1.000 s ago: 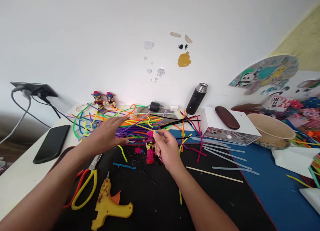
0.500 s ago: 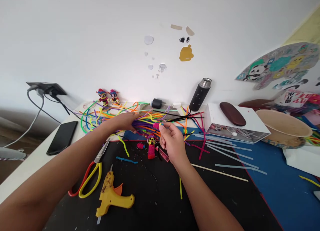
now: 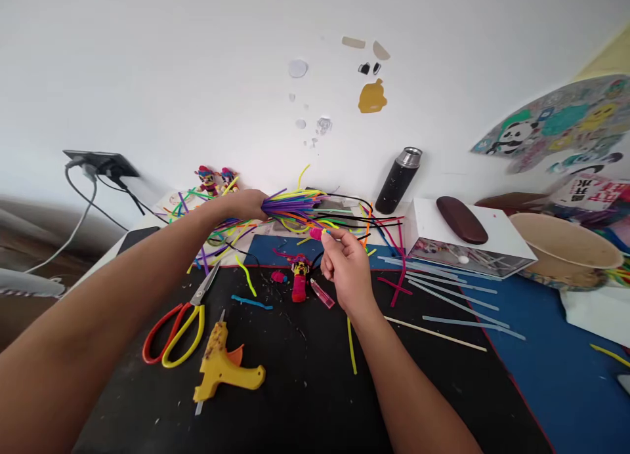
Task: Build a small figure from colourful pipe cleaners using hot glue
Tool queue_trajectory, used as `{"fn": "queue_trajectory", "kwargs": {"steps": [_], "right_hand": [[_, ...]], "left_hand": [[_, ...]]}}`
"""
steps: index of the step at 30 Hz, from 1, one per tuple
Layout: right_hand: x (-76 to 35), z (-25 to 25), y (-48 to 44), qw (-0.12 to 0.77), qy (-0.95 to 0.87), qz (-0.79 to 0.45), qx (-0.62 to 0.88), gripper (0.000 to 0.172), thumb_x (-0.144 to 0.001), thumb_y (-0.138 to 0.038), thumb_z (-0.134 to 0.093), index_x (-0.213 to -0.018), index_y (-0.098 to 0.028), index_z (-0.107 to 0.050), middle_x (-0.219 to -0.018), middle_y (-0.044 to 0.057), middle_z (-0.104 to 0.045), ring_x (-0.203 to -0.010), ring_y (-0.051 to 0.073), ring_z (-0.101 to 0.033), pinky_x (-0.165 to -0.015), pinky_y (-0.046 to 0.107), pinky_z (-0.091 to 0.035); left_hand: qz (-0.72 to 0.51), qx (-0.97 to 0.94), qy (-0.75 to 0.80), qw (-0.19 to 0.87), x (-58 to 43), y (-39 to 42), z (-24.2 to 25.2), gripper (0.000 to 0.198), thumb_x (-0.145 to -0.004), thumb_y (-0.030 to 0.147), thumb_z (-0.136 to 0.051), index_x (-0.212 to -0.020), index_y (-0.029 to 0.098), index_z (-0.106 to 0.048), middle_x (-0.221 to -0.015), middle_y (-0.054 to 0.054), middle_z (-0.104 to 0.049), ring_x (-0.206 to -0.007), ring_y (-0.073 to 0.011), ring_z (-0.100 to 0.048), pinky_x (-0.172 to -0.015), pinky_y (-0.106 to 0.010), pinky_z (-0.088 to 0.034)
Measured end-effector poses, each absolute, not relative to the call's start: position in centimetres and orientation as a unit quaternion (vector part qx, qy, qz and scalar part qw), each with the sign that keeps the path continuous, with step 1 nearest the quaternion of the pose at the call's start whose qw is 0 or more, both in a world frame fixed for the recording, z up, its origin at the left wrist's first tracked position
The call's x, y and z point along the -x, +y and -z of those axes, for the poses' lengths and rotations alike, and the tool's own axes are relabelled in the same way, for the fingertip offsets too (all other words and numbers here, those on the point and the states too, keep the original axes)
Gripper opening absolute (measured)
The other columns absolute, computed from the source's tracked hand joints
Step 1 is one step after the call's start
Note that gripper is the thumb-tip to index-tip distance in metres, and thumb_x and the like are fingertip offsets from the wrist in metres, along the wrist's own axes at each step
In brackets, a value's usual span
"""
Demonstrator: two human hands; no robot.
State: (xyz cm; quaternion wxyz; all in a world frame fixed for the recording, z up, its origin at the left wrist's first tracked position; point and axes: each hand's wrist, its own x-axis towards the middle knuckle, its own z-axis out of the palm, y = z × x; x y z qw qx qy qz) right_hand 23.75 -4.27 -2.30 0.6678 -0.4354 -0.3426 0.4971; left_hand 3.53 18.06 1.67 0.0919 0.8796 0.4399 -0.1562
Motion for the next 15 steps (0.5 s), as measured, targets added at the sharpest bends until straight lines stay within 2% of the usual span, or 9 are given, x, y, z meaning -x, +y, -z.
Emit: {"fn": "queue_trajectory", "kwargs": {"steps": [8,15], "right_hand": [[-23.9,2.2,-4.4,0.669,-0.344,-0.492,0.439,0.040,-0.084,-0.054,-0.083,-0.095,-0.022,-0.062,-0.048,-0.013,-0.047,-0.036,0.008,-0.041,-0.038,0.020,-0.026],[-23.4,2.3,-4.4,0.665,-0.350,-0.496,0.435,0.039,-0.085,-0.053,-0.082,-0.094,-0.022,-0.061,-0.048,-0.013,-0.046,-0.035,0.007,-0.040,-0.037,0.020,-0.026]], "left_hand": [[0.139,-0.880,0.445,0.090,-3.4,17.9,-3.9,0.044,-0.076,0.039,-0.064,-0.111,0.016,-0.080,-0.091,-0.009,-0.080,-0.078,-0.0264,-0.071,-0.070,-0.031,-0.049],[0.151,-0.892,0.414,0.101,-3.5,15.7,-2.1,0.043,-0.080,0.040,-0.064,-0.115,0.019,-0.078,-0.103,-0.009,-0.081,-0.089,-0.0276,-0.073,-0.075,-0.031,-0.050]]}}
